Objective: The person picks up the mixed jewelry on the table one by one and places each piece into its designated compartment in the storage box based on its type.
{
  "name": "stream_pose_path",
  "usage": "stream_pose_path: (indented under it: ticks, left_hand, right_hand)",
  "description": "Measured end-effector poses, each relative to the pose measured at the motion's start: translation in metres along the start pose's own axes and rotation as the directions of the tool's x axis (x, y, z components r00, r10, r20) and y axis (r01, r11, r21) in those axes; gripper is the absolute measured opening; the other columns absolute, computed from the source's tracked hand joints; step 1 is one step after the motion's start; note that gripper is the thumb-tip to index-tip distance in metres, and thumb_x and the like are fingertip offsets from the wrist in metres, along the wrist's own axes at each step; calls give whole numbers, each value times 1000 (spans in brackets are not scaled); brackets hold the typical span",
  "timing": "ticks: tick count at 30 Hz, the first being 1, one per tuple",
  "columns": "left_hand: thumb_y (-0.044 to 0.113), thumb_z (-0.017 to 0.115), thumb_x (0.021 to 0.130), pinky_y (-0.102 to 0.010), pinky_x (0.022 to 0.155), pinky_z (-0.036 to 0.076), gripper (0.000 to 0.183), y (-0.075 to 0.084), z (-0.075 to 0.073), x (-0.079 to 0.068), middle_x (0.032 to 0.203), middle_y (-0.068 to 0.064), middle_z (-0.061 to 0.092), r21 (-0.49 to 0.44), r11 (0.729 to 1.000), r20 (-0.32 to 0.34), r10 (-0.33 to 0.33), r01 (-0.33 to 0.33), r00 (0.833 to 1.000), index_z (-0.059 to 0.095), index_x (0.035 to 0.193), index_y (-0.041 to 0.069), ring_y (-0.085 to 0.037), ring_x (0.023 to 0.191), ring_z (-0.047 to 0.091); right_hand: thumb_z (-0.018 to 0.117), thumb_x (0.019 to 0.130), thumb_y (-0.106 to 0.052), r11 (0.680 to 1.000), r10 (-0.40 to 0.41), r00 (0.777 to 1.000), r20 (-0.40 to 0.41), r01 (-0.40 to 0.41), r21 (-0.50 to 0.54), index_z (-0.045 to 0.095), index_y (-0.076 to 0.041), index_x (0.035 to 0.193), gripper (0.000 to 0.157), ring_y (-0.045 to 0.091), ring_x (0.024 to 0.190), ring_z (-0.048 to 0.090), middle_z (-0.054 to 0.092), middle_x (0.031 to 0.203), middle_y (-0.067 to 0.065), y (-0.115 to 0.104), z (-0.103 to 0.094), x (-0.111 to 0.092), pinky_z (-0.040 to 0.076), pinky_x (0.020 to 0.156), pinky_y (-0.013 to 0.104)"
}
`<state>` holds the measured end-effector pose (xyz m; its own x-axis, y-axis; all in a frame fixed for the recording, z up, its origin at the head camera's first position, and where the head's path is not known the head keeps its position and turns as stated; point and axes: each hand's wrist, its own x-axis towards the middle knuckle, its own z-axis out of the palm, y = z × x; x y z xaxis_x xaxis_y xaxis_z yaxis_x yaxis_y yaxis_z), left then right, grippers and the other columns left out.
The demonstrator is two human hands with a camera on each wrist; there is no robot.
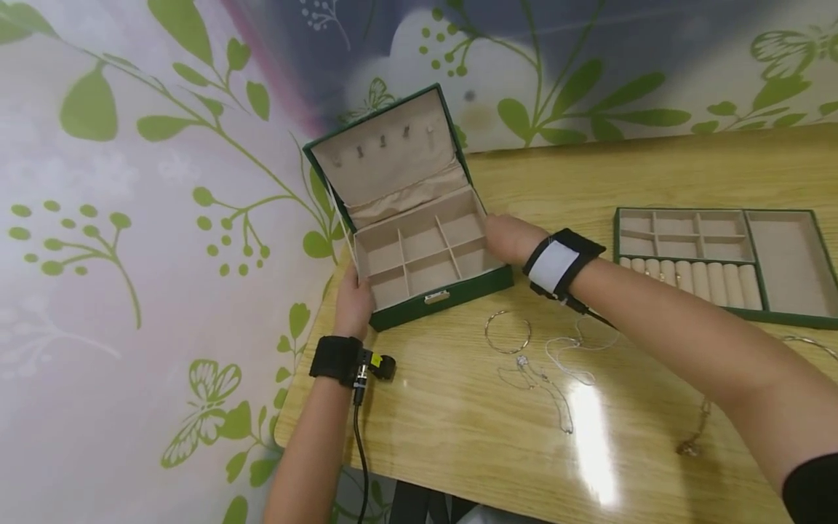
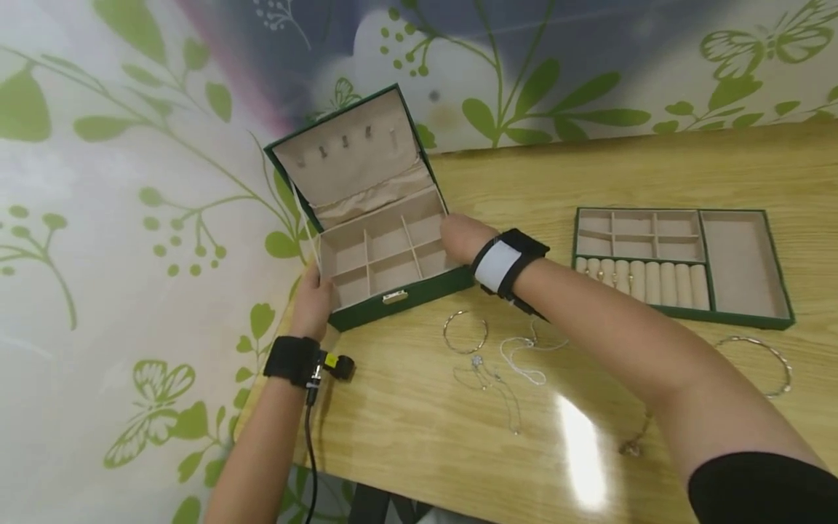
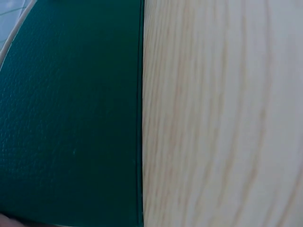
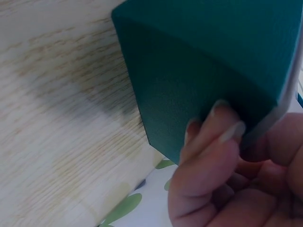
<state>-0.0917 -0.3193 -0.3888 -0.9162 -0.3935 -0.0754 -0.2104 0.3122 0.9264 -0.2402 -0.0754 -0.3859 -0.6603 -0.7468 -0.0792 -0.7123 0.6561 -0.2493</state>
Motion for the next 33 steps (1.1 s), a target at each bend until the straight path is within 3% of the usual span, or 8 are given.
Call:
stream_pose_path:
  ticks: [2, 6, 8, 10, 22, 33]
  left_hand:
    - [8, 32, 102, -47, 103, 36, 48, 2, 2, -1, 149, -17, 31, 5, 1000, 5, 13, -13, 1000, 23, 150, 8, -31, 132, 36]
    - [6, 31, 102, -45, 95, 42, 48, 4, 8, 0, 147, -18, 35, 16, 999, 15, 34, -34, 999, 25, 149, 7, -31, 120, 46]
    - [5, 31, 101, -47, 92, 43, 48, 5, 13, 1, 145, -19, 38, 10, 999, 24, 34, -34, 999, 26, 149, 8, -33, 117, 49]
    - [4, 31, 101, -49, 97, 41, 48, 6, 20, 3, 144, -19, 39, 1, 999, 32, 33, -33, 999, 27, 148, 8, -32, 124, 45]
    - [4, 34, 100, -46, 99, 41, 48, 21, 62, 12, 143, -13, 42, 38, 998, 79, 55, -58, 995, 30, 148, 12, -27, 125, 45]
    - [1, 33, 99, -49, 93, 44, 51, 28, 82, 12, 143, -15, 42, 27, 997, 135, 74, -79, 988, 29, 148, 13, -30, 120, 49]
  right_hand:
    - [42, 91, 4, 999, 29, 999, 21, -30, 20, 53, 12, 99, 16, 20, 62, 55, 59, 85, 20, 4, 5, 5, 48, 54, 32]
    - [42, 91, 7, 993, 85, 992, 88, -91, 72, 55, 13, 99, 16, 21, 67, 53, 59, 89, 22, -17, -29, -21, 49, 61, 34]
    - [41, 91, 8, 991, 84, 993, 82, -92, 93, 54, 14, 97, 15, 21, 66, 50, 59, 87, 22, -17, -35, -30, 48, 60, 33]
    - [41, 91, 9, 990, 90, 993, 82, -98, 105, 54, 15, 97, 16, 21, 66, 49, 59, 87, 23, -13, -39, -39, 47, 61, 33]
    - [40, 90, 10, 967, 170, 984, 48, -176, 183, 52, 18, 103, 19, 22, 65, 49, 59, 87, 26, 19, -45, -74, 46, 58, 33]
    - [40, 89, 9, 955, 205, 977, 54, -212, 208, 50, 20, 102, 20, 23, 65, 49, 58, 86, 27, 32, -44, -97, 46, 58, 35]
